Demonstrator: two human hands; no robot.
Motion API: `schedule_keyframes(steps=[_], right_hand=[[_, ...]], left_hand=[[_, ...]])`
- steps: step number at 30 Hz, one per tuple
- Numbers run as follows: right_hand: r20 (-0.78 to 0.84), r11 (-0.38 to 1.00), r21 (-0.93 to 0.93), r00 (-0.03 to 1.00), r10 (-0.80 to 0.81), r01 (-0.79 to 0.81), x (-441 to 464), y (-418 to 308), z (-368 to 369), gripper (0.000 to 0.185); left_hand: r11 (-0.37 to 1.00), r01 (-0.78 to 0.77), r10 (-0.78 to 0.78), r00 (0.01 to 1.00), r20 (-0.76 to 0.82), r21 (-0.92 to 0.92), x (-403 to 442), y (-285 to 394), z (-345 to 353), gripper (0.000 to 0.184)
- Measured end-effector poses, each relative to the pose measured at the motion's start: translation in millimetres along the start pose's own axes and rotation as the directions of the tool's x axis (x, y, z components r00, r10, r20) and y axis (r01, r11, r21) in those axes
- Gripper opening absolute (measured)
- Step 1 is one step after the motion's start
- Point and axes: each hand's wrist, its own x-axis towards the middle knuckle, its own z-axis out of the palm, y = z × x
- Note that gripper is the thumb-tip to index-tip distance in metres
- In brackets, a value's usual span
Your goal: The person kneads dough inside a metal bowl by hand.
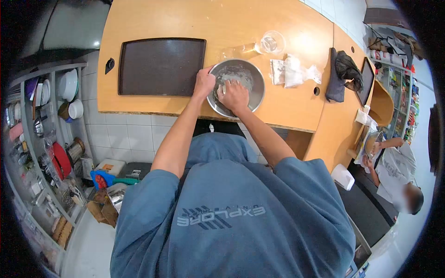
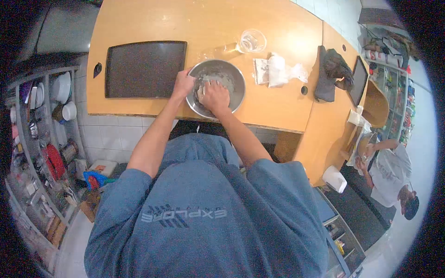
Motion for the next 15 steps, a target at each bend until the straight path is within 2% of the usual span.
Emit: schedule_keyframes(steps=[5,8,10,13,15], right_hand=[[0.014,0.998,-0.012,0.998,0.054,-0.054,18.9,2.0,10.9,0.032],[-0.013,0.991,-0.011,0.991,0.135,-0.135,20.9,-3.0,13.6,0.034],[-0.038,0.986,0.000,0.986,0.164,-0.164,25.1,-4.9,10.3,0.035],[0.092,0.979,0.046,0.977,0.193,-0.197,32.6,1.5,4.8,0.044],[0.116,0.958,0.180,0.972,0.204,-0.222,33.8,9.4,3.0,0.044]], left_hand=[[0.998,0.011,-0.009,0.999,-0.035,0.063,2.9,-7.9,0.3,0.047],[0.999,0.034,-0.033,0.999,-0.020,0.019,-5.4,9.0,-2.6,0.046],[0.994,0.037,-0.033,0.999,-0.038,0.101,-9.7,13.8,-3.6,0.048],[0.987,0.005,0.004,0.998,-0.056,0.163,-14.2,16.4,-3.4,0.049],[0.986,0.012,-0.005,0.999,-0.044,0.165,-10.3,18.1,-5.9,0.049]])
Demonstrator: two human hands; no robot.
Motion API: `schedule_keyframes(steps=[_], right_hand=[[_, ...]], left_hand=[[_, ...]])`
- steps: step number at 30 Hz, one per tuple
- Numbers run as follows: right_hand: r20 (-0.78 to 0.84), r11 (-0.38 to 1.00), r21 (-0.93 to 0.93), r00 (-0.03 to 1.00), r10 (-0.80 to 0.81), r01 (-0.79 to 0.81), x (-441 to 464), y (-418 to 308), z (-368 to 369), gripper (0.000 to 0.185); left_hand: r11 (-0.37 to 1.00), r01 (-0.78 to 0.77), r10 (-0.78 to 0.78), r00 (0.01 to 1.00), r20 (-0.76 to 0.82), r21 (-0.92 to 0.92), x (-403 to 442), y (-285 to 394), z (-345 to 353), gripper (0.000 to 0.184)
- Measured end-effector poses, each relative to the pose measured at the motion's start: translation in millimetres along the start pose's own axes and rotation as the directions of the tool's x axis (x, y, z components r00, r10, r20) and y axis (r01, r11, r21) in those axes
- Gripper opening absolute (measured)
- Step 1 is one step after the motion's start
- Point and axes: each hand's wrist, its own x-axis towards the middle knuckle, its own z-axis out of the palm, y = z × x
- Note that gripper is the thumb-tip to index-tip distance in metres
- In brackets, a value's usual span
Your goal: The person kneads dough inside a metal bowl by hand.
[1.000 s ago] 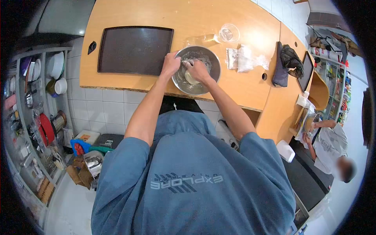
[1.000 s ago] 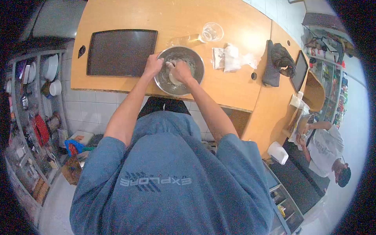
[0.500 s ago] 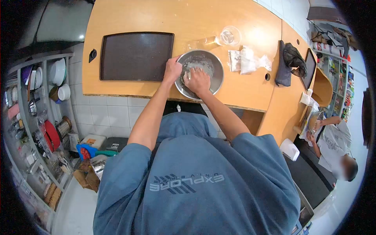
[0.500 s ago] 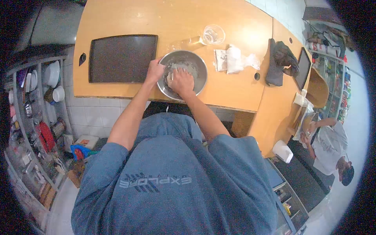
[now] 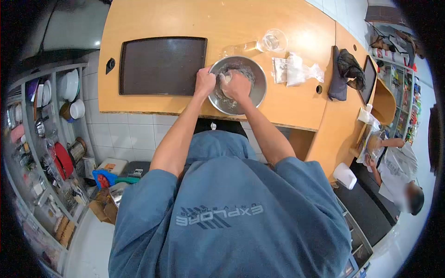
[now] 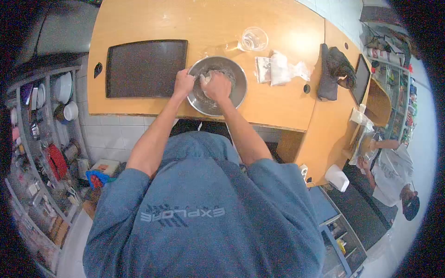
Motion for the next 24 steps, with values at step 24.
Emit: schedule_keyframes(steps=[24], right_hand=[[0.099,0.988,-0.091,0.988,-0.119,0.128,-12.4,-5.1,-35.7,0.051]], left_hand=[[0.997,-0.018,0.017,1.000,0.016,0.073,1.0,26.5,-4.6,0.050]])
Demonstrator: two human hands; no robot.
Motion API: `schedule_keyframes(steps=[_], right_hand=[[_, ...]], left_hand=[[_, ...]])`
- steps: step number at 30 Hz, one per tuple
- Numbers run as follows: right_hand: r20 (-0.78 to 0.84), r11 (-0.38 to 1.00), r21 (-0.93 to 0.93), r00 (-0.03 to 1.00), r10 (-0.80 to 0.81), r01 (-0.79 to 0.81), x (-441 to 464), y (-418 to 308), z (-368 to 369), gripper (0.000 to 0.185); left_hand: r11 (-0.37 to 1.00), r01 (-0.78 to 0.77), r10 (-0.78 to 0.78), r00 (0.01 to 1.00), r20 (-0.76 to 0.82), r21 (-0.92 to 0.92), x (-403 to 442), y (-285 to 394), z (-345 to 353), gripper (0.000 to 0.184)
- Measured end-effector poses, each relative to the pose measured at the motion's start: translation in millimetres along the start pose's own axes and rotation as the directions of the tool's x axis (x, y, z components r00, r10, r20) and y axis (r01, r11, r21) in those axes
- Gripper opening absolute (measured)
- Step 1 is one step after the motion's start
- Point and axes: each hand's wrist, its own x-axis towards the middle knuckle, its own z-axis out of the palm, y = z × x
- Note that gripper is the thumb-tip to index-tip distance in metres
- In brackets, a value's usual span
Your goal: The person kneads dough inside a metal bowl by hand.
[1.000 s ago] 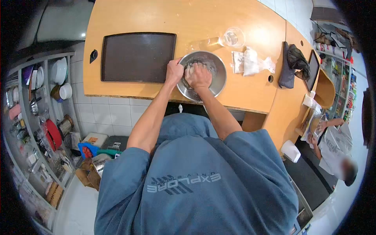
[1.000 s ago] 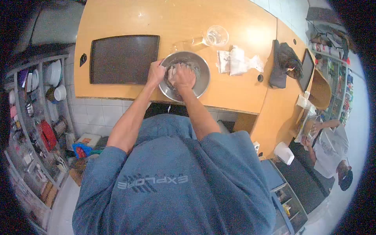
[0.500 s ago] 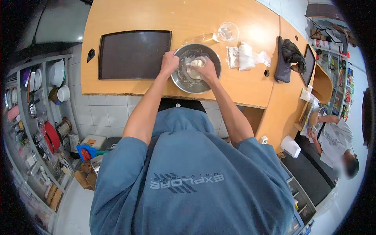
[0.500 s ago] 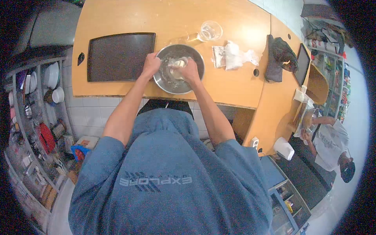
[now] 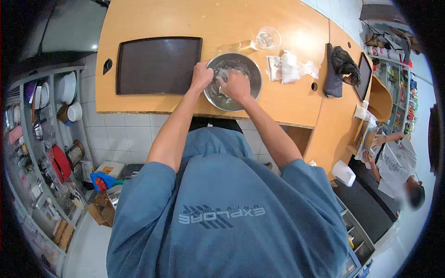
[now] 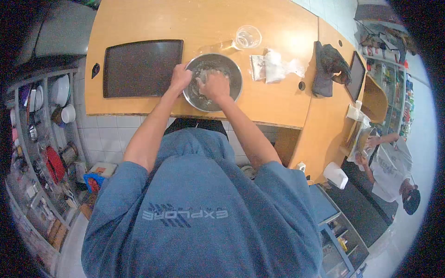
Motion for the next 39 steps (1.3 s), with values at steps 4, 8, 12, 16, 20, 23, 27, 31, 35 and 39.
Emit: schedule_keyframes(steps=[4,8,12,16,20,23,27,31,35,39], right_hand=[[-0.048,0.993,-0.111,0.997,-0.054,0.048,-27.8,-21.1,8.1,0.030],[-0.074,0.990,-0.125,0.994,-0.076,0.066,-32.6,-22.8,25.8,0.026],[-0.119,0.995,-0.100,0.993,-0.008,-0.004,-20.5,-22.7,30.0,0.028],[-0.127,0.994,-0.086,0.991,0.052,-0.063,-0.9,-15.9,38.8,0.031],[-0.063,0.992,-0.082,0.994,0.095,-0.100,22.8,-13.7,43.0,0.032],[-0.062,0.977,-0.023,0.976,0.209,-0.211,30.8,-22.1,34.4,0.028],[0.007,0.924,0.209,0.946,0.325,-0.319,36.5,-16.5,14.5,0.035],[0.074,0.797,0.531,0.953,0.295,-0.288,48.7,34.2,31.4,0.044],[0.093,0.855,0.480,0.981,0.172,-0.196,32.8,32.5,-8.5,0.037],[0.058,0.941,0.293,0.986,0.158,-0.168,22.3,28.7,-12.5,0.036]], left_hand=[[0.998,0.006,-0.005,1.000,0.019,-0.059,14.8,-21.8,9.2,0.050],[0.999,0.002,-0.001,1.000,0.020,-0.044,15.0,-23.5,9.3,0.047],[0.993,0.020,-0.016,0.999,0.032,-0.118,12.2,-21.4,9.6,0.051],[0.996,-0.028,0.029,0.999,0.015,-0.084,15.1,-25.9,12.6,0.050],[0.997,-0.077,0.078,0.997,0.005,-0.018,13.7,-27.0,10.4,0.045],[0.996,-0.091,0.091,0.996,-0.006,-0.006,15.6,-26.4,9.8,0.045],[0.995,-0.096,0.096,0.995,0.005,0.040,11.4,-11.2,6.1,0.049],[0.997,-0.053,0.051,0.998,0.028,0.064,9.1,3.2,2.1,0.049],[0.996,-0.069,0.069,0.998,0.000,0.056,20.0,-18.7,10.4,0.047],[0.993,-0.092,0.092,0.996,-0.005,0.071,18.9,-16.3,10.3,0.047]])
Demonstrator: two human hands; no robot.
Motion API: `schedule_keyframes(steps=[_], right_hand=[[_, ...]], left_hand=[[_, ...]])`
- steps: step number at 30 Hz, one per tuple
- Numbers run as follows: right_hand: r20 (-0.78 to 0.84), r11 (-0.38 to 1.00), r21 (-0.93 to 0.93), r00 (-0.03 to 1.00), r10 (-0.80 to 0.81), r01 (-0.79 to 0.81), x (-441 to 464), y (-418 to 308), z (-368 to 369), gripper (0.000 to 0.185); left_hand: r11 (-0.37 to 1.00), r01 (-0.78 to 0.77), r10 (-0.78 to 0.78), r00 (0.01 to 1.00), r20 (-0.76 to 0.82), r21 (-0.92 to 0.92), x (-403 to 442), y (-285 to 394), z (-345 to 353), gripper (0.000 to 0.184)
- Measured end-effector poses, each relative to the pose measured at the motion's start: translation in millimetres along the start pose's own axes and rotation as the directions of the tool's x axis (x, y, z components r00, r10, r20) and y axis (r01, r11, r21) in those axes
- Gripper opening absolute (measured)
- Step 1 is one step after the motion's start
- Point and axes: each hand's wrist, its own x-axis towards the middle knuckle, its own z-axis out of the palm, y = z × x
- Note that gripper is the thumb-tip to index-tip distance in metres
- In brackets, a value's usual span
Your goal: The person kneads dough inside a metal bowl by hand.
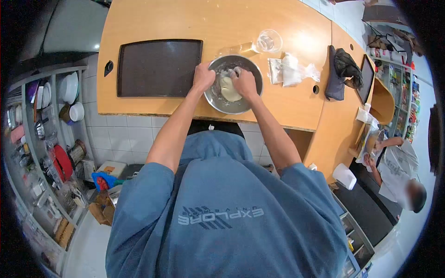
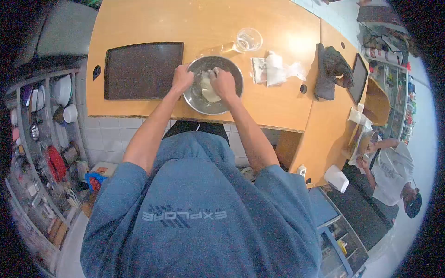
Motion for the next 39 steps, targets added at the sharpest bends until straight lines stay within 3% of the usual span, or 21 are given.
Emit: schedule_keyframes(steps=[5,8,11,14,17,20,23,26,29,32,39], right_hand=[[0.042,0.999,0.033,0.999,0.031,-0.032,-16.7,-5.4,15.8,0.049],[-0.015,0.938,-0.304,0.983,-0.181,0.168,-21.8,14.0,37.1,0.056],[0.135,0.970,-0.217,0.987,-0.083,0.112,-25.5,1.9,13.0,0.067],[0.325,1.000,0.015,0.946,-0.003,-0.002,-16.5,1.6,-2.5,0.066],[0.262,0.938,0.330,0.965,0.013,-0.102,-20.0,2.3,-10.9,0.063],[0.202,0.951,0.304,0.979,-0.013,-0.051,-12.9,17.0,0.2,0.058],[0.368,0.997,0.031,0.926,-0.081,0.074,-7.4,18.1,10.5,0.060],[0.304,0.968,-0.196,0.948,-0.091,0.156,-9.0,13.8,21.0,0.062],[0.293,0.966,-0.224,0.954,-0.058,0.128,-21.6,1.2,28.9,0.060],[0.220,0.911,-0.336,0.961,-0.169,0.237,-31.4,-7.3,34.2,0.053],[0.097,0.832,-0.487,0.963,-0.251,0.265,-43.7,-20.9,41.0,0.044]], left_hand=[[1.000,0.004,-0.004,1.000,0.013,0.028,-0.7,4.4,-2.3,0.046],[1.000,0.000,0.000,1.000,-0.001,-0.002,-1.6,3.2,-1.5,0.046],[0.997,-0.036,0.037,0.999,-0.015,0.066,2.2,-3.2,1.0,0.046],[0.998,-0.048,0.049,0.998,-0.024,0.052,0.0,0.1,-0.7,0.046],[0.997,-0.061,0.062,0.998,-0.015,0.039,1.6,-4.1,0.6,0.046],[0.996,-0.090,0.090,0.995,-0.038,0.007,-2.5,1.3,-1.1,0.046],[1.000,-0.027,0.027,1.000,-0.005,0.008,0.9,-3.4,2.0,0.046],[1.000,0.006,-0.007,1.000,0.012,0.025,-3.1,6.1,-3.0,0.050],[0.999,0.023,-0.023,1.000,-0.003,-0.029,-7.5,9.6,-3.6,0.049],[0.999,0.030,-0.030,1.000,-0.008,-0.040,-6.0,7.1,-2.6,0.048],[0.999,-0.040,0.039,0.999,-0.023,-0.027,-3.7,2.5,1.5,0.046]])
